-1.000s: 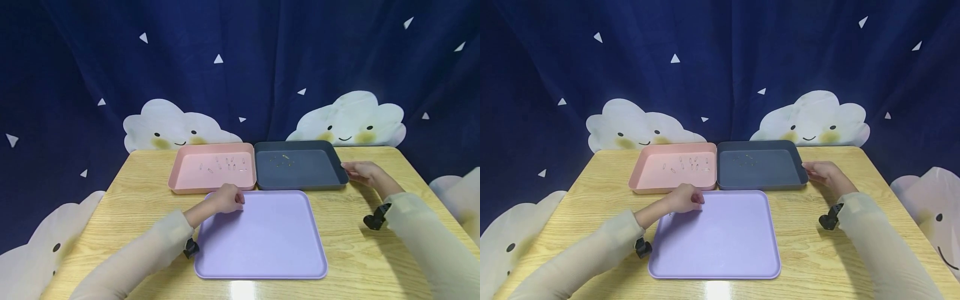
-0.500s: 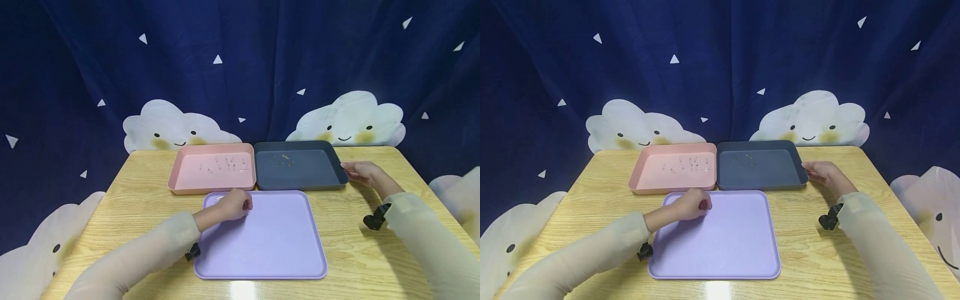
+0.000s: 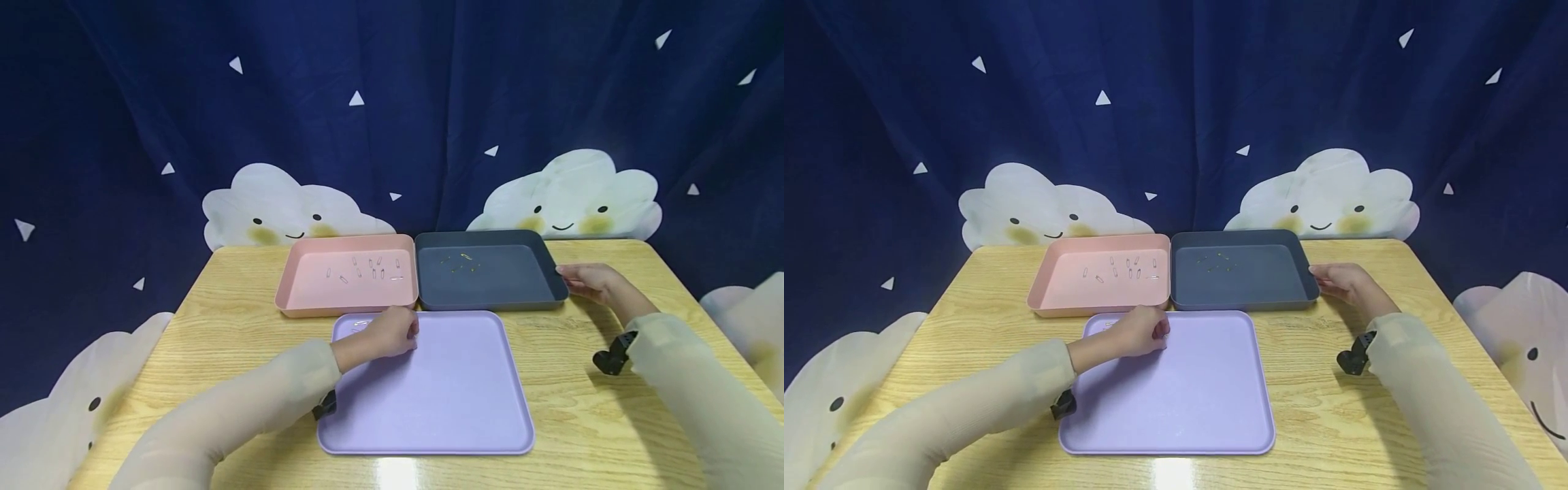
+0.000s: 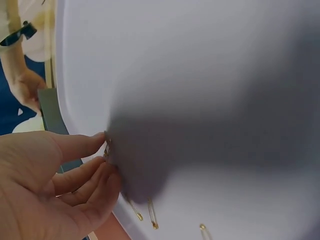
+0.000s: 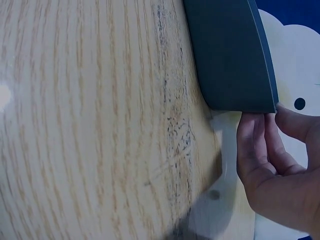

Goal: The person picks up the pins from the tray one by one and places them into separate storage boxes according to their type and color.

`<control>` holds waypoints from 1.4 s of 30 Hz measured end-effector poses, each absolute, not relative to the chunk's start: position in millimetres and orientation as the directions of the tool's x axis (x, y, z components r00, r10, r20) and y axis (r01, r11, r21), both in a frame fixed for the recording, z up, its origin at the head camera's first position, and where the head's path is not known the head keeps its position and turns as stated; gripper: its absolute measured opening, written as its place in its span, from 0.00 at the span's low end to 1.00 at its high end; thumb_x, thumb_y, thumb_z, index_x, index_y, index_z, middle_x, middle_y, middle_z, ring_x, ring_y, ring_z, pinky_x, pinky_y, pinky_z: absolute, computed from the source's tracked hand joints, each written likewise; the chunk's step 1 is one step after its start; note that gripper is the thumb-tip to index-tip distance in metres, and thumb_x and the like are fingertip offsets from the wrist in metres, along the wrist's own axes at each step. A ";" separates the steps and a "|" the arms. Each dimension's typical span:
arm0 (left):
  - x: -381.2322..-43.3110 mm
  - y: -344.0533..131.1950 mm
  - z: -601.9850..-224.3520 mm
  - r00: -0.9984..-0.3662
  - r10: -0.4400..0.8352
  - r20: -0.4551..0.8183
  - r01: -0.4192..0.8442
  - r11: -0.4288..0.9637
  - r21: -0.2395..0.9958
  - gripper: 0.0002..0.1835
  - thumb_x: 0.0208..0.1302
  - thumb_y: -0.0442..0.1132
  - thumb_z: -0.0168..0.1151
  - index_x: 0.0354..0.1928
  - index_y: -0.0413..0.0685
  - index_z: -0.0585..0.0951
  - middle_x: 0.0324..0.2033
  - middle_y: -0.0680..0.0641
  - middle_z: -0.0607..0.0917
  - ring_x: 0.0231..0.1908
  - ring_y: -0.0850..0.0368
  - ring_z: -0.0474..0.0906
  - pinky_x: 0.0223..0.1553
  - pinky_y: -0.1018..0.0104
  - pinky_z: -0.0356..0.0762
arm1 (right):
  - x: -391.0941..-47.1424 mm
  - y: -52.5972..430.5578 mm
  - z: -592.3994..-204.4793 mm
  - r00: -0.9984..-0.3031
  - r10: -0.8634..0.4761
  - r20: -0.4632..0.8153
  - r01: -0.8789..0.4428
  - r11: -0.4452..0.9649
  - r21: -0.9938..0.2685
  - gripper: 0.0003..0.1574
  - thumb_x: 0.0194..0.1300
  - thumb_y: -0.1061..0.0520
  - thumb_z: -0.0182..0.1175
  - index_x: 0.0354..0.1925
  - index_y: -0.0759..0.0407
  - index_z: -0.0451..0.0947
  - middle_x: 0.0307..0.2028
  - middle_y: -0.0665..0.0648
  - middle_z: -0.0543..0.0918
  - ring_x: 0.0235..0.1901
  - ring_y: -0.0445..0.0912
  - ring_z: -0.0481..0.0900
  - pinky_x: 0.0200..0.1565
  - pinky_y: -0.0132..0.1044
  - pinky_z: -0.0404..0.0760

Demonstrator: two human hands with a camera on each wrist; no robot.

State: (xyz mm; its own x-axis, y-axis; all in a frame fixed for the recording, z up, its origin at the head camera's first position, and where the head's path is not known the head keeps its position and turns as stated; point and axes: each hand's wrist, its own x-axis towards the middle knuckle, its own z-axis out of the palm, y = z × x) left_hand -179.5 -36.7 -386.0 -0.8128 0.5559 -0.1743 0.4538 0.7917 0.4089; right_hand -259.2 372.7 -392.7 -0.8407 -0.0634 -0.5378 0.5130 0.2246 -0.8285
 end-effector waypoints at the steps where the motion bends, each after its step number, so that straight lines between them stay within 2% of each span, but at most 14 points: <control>1: -179.4 -34.9 -385.8 -0.809 0.561 -0.174 0.460 0.789 0.408 0.05 0.54 0.34 0.70 0.30 0.42 0.82 0.25 0.50 0.82 0.25 0.63 0.72 0.29 0.75 0.73 | -258.7 372.7 -392.3 -0.839 -0.061 -0.540 0.517 0.219 -0.827 0.20 0.70 0.56 0.53 0.22 0.38 0.78 0.25 0.38 0.81 0.30 0.30 0.79 0.38 0.22 0.82; 7: -177.6 -28.5 -384.8 -0.796 0.574 -0.194 0.472 0.788 0.395 0.05 0.51 0.31 0.70 0.24 0.45 0.82 0.21 0.52 0.82 0.25 0.63 0.71 0.28 0.76 0.71 | -257.4 371.5 -390.7 -0.831 -0.045 -0.554 0.533 0.218 -0.817 0.18 0.70 0.54 0.55 0.23 0.39 0.77 0.25 0.38 0.81 0.30 0.31 0.80 0.39 0.23 0.82; 10: -176.2 -28.0 -382.5 -0.809 0.540 -0.233 0.431 0.814 0.389 0.07 0.48 0.32 0.73 0.22 0.46 0.82 0.20 0.52 0.81 0.23 0.63 0.71 0.25 0.76 0.69 | -257.7 371.4 -390.0 -0.829 -0.039 -0.559 0.538 0.221 -0.814 0.18 0.70 0.54 0.55 0.23 0.39 0.77 0.25 0.38 0.81 0.30 0.31 0.80 0.39 0.23 0.82; 15: -174.6 -30.6 -381.1 -0.821 0.507 -0.264 0.392 0.835 0.387 0.07 0.49 0.35 0.73 0.20 0.47 0.83 0.19 0.52 0.82 0.21 0.63 0.70 0.22 0.75 0.68 | -258.2 371.6 -389.8 -0.826 -0.026 -0.563 0.542 0.235 -0.807 0.18 0.70 0.53 0.55 0.22 0.40 0.77 0.25 0.39 0.81 0.29 0.31 0.80 0.38 0.23 0.82; 21: -172.0 -32.0 -380.8 -0.792 0.535 -0.294 0.416 0.826 0.381 0.08 0.54 0.36 0.69 0.19 0.47 0.81 0.16 0.54 0.77 0.21 0.63 0.68 0.24 0.75 0.67 | -258.9 371.9 -390.3 -0.823 -0.036 -0.566 0.548 0.207 -0.810 0.18 0.70 0.55 0.55 0.23 0.42 0.78 0.24 0.40 0.81 0.29 0.31 0.80 0.38 0.23 0.82; 25: -170.8 -30.3 -378.9 -0.754 0.575 -0.318 0.416 0.792 0.446 0.08 0.54 0.35 0.66 0.20 0.44 0.81 0.15 0.57 0.72 0.21 0.64 0.66 0.24 0.77 0.64 | -258.5 371.7 -389.3 -0.823 -0.045 -0.566 0.548 0.196 -0.813 0.17 0.70 0.55 0.54 0.24 0.42 0.77 0.25 0.40 0.81 0.29 0.32 0.80 0.38 0.23 0.82; 30: -172.0 -25.1 -375.8 -0.675 0.623 -0.394 0.279 0.711 0.645 0.06 0.58 0.36 0.66 0.25 0.42 0.84 0.16 0.58 0.76 0.21 0.66 0.69 0.25 0.79 0.66 | -258.4 372.2 -390.1 -0.830 -0.047 -0.556 0.537 0.201 -0.819 0.16 0.70 0.55 0.55 0.24 0.42 0.77 0.25 0.40 0.81 0.30 0.32 0.80 0.39 0.23 0.82; 34: -173.9 -20.1 -374.2 -0.622 0.643 -0.448 0.104 0.634 0.766 0.04 0.59 0.33 0.65 0.31 0.37 0.83 0.19 0.50 0.82 0.21 0.64 0.74 0.25 0.78 0.72 | -258.2 372.7 -392.3 -0.832 -0.056 -0.552 0.532 0.200 -0.823 0.16 0.70 0.55 0.55 0.24 0.41 0.77 0.26 0.39 0.81 0.30 0.31 0.80 0.39 0.23 0.82; 38: -177.5 -15.2 -372.0 -0.629 0.636 -0.447 0.003 0.577 0.817 0.05 0.58 0.29 0.65 0.36 0.34 0.83 0.29 0.38 0.87 0.23 0.63 0.77 0.28 0.75 0.79 | -259.2 374.1 -394.5 -0.833 -0.058 -0.551 0.531 0.198 -0.824 0.15 0.70 0.55 0.55 0.25 0.41 0.76 0.26 0.38 0.81 0.31 0.31 0.80 0.40 0.23 0.82; 42: -182.6 -10.8 -370.3 -0.640 0.628 -0.443 -0.032 0.554 0.832 0.08 0.59 0.29 0.65 0.40 0.34 0.84 0.36 0.34 0.87 0.24 0.64 0.79 0.29 0.75 0.80 | -260.0 375.3 -395.1 -0.834 -0.056 -0.549 0.527 0.212 -0.823 0.13 0.69 0.54 0.56 0.26 0.42 0.76 0.26 0.38 0.80 0.30 0.31 0.80 0.40 0.23 0.82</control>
